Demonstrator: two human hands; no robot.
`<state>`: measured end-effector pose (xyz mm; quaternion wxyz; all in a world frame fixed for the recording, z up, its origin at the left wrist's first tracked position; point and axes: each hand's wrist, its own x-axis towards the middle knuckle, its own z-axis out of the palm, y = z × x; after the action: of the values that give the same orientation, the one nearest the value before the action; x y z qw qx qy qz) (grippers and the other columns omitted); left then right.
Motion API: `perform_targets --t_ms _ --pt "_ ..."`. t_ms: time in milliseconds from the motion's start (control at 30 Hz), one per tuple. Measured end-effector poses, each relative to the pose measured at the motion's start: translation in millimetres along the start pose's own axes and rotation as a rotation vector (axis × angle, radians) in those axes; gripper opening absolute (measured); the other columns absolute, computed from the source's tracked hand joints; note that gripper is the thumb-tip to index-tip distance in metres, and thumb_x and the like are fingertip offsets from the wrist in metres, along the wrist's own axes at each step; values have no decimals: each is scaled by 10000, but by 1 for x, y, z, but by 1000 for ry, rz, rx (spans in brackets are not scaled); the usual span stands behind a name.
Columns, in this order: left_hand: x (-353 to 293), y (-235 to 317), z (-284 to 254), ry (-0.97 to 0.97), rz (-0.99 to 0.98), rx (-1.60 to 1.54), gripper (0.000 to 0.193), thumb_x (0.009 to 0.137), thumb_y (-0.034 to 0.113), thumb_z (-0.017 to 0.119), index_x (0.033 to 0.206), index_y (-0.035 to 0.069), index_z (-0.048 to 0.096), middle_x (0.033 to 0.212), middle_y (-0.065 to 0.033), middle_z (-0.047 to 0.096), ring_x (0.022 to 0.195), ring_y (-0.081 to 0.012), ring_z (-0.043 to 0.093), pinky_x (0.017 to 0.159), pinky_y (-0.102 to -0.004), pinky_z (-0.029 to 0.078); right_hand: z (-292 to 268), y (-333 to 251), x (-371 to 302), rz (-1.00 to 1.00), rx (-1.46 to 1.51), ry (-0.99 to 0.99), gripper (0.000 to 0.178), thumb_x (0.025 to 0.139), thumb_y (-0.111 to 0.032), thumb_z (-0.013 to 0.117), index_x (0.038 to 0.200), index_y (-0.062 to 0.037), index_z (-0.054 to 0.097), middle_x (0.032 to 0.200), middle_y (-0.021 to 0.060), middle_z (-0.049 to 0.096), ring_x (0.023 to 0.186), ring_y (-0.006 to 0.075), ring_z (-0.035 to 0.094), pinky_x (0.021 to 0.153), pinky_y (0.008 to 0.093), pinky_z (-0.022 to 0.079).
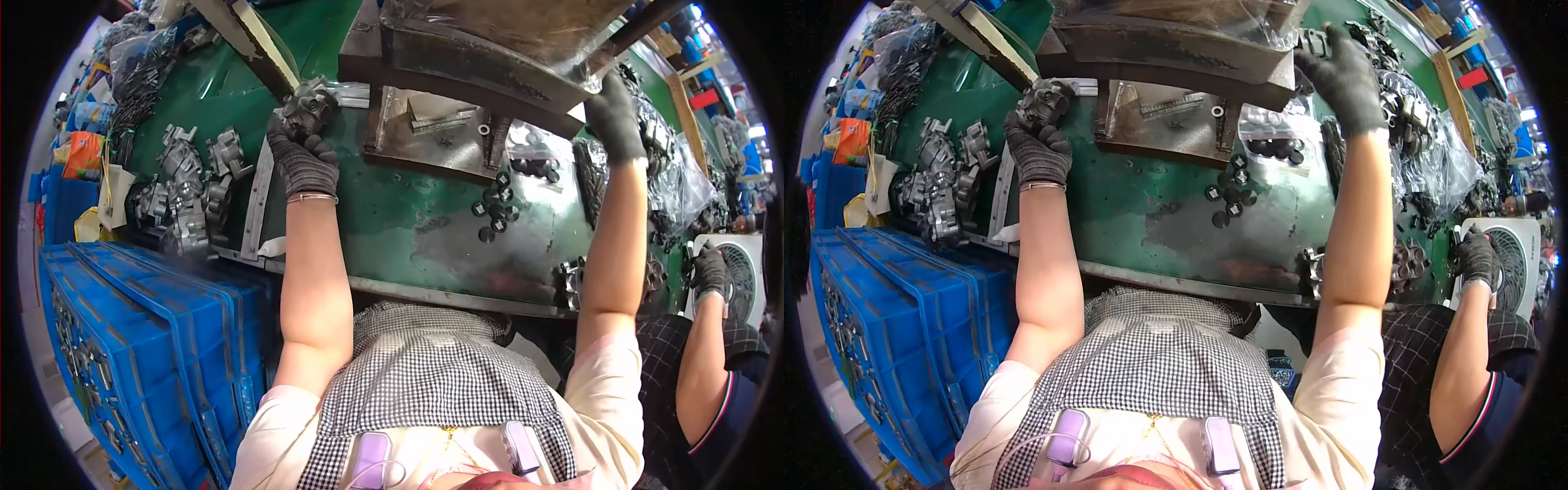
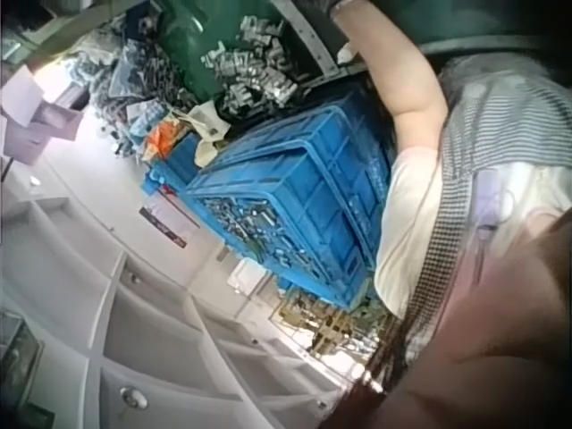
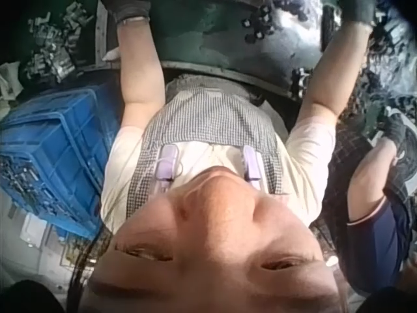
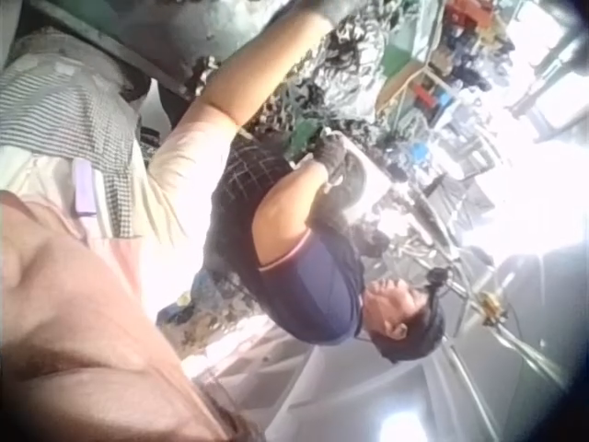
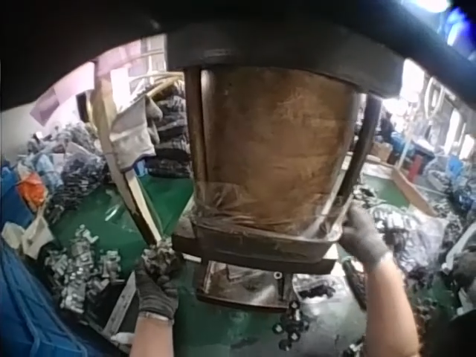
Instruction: Assembling small metal components using a production line press.
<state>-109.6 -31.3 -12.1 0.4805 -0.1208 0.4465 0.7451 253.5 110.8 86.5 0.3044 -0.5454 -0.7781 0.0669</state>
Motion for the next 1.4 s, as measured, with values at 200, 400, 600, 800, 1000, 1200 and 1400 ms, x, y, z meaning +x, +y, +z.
perform_targets --t_ms 200,400,600,800,1000,1200,1400 --pt "-14 -18 0 -49 25 80 393 790 591 500 690 211 511 454 57 281 364 -85 214 332 -215 169 -1 -49 -113 230 526 -278 279 756 -53 657 1020 7 592 912 71 639 819 177 609 736 290 492" --pt "-86 -53 -49 -72 62 183 379 800 544 529 663 192 522 453 43 303 360 -102 256 339 -251 171 45 -64 -173 196 418 -442 193 724 -114 678 893 -28 640 916 148 614 826 284 615 741 352 507" --pt "-140 -58 -89 -252 -233 297 431 820 545 528 666 142 540 437 29 305 339 -108 261 334 -242 190 58 -71 -173 -3 -102 -392 259 720 -193 687 920 -35 638 969 180 593 877 360 596 773 416 493" --pt "-165 -59 -101 -357 -357 649 394 825 422 585 673 68 501 486 42 346 372 -67 319 340 -225 233 55 -77 -168 53 -178 -534 314 718 -217 693 976 -50 628 979 180 597 874 366 596 768 439 486" --pt "-159 -53 -106 -642 -502 754 415 841 420 580 747 19 532 526 23 398 415 -46 345 369 -203 265 47 -70 -170 -1 -45 -589 308 733 -232 679 974 -46 630 916 179 612 831 374 599 743 440 487" --pt "-159 -51 -91 -671 -348 984 418 841 422 578 800 7 553 546 17 421 440 -36 354 388 -194 277 48 -62 -172 -66 -15 -623 242 751 -192 657 932 -32 635 880 184 607 806 374 597 731 433 487" --pt "-160 -47 -86 -745 -260 1065 413 840 406 566 821 -6 557 552 22 433 453 -42 362 406 -195 287 41 -59 -172 -83 37 -611 199 760 -144 638 925 -34 642 896 181 604 826 366 594 731 418 490"
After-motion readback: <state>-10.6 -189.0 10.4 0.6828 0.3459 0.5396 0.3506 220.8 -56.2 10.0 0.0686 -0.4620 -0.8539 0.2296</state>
